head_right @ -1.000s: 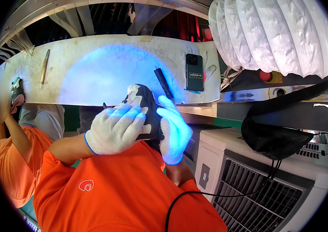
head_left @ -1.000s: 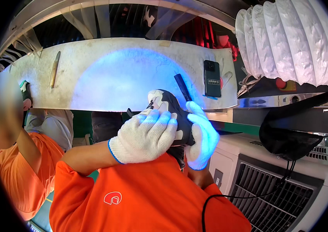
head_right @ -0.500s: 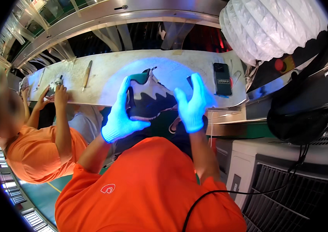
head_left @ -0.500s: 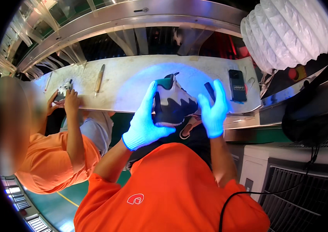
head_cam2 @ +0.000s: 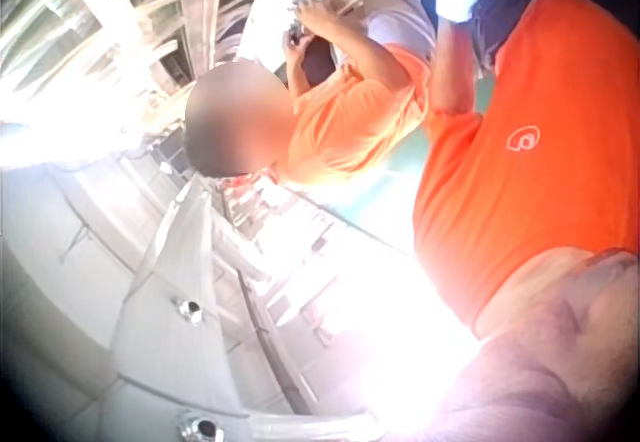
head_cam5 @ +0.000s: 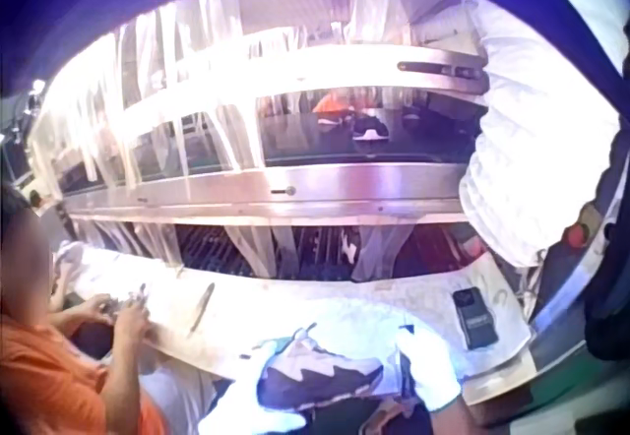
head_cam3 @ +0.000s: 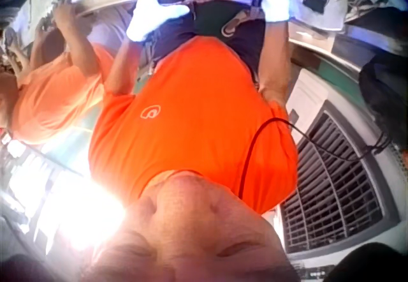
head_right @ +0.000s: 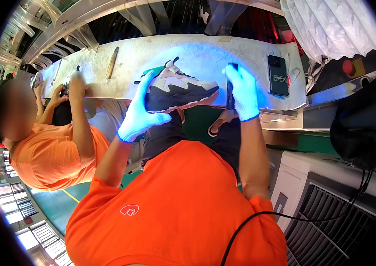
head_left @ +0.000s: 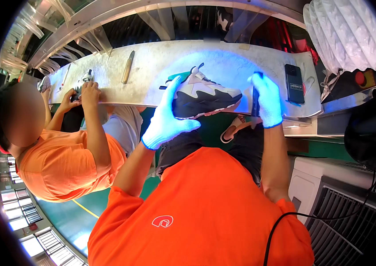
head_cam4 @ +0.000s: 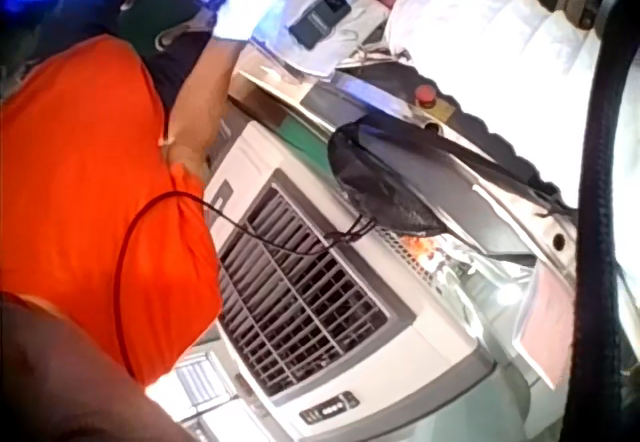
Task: The person assembles a sneaker by hand, pressing the sole onto the upper part of the shoe. They repeatedly squeeze and adjust the shoe to ensure the components are properly aligned and attached. The person handles the shoe with gloved hands, rotating it to work on different sections of the sole.
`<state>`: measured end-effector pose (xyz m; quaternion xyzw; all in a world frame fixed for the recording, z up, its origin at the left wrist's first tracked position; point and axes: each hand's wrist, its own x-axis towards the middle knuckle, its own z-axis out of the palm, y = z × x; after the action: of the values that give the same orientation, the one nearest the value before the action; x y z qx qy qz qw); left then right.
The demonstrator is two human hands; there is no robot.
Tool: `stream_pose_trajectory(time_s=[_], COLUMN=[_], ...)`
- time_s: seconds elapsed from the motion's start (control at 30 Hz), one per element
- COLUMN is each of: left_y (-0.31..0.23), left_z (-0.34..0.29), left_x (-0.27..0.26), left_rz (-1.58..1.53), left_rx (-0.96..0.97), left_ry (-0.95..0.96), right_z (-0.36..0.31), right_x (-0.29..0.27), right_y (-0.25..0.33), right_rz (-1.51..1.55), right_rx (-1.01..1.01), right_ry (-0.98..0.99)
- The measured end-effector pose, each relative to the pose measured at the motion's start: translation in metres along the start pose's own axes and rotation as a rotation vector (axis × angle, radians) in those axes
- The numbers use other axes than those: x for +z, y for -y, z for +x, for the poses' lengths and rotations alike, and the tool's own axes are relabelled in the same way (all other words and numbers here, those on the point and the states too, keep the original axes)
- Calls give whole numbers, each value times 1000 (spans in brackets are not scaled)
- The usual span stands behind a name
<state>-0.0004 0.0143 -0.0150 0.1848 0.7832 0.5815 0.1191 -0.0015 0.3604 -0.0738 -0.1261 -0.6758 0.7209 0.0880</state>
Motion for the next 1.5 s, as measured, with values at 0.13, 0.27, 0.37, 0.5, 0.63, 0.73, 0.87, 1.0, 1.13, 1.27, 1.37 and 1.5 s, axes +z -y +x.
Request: stream_pose_trajectory(time_s=[0.13, 0.27, 0.37, 0.5, 0.63, 0.73, 0.87, 1.0, 1.13, 1.27, 1.37, 1.5], left_y=[5, 0, -2, -4, -3, -6, -4, 1, 6, 5, 12, 3], left_z=[1, 0, -2, -3, -3, -7, -8, -9, -9, -12, -16, -12], left_x=[3, 5, 7, 8, 9, 10, 14, 13, 11, 12, 14, 22], left_rz=[-56, 33, 58, 65, 97, 158, 165, 113, 88, 43, -14, -356], left_rx=[64, 15, 6, -14, -5, 10, 10, -15, -29, -80, -90, -252], left_ry=[-23, -40, -45, -52, -51, -80, -106, -103, -79, -90, -131, -224], right_z=[0, 15, 18, 10, 2, 1, -3, 8, 1, -5, -7, -10], right_x=[67, 111, 115, 115, 119, 117, 104, 102, 108, 112, 116, 124], right_y=[44, 54, 43, 32, 25, 27, 21, 15, 18, 20, 23, 28], right_rz=[819, 1011, 953, 961, 1103, 992, 890, 1052, 964, 936, 881, 801], right_rx=[87, 151, 106, 56, 83, 54, -49, -89, -39, -25, -40, -67], right_ry=[-48, -61, -55, 13, 227, 183, 137, 442, 268, 212, 180, 145])
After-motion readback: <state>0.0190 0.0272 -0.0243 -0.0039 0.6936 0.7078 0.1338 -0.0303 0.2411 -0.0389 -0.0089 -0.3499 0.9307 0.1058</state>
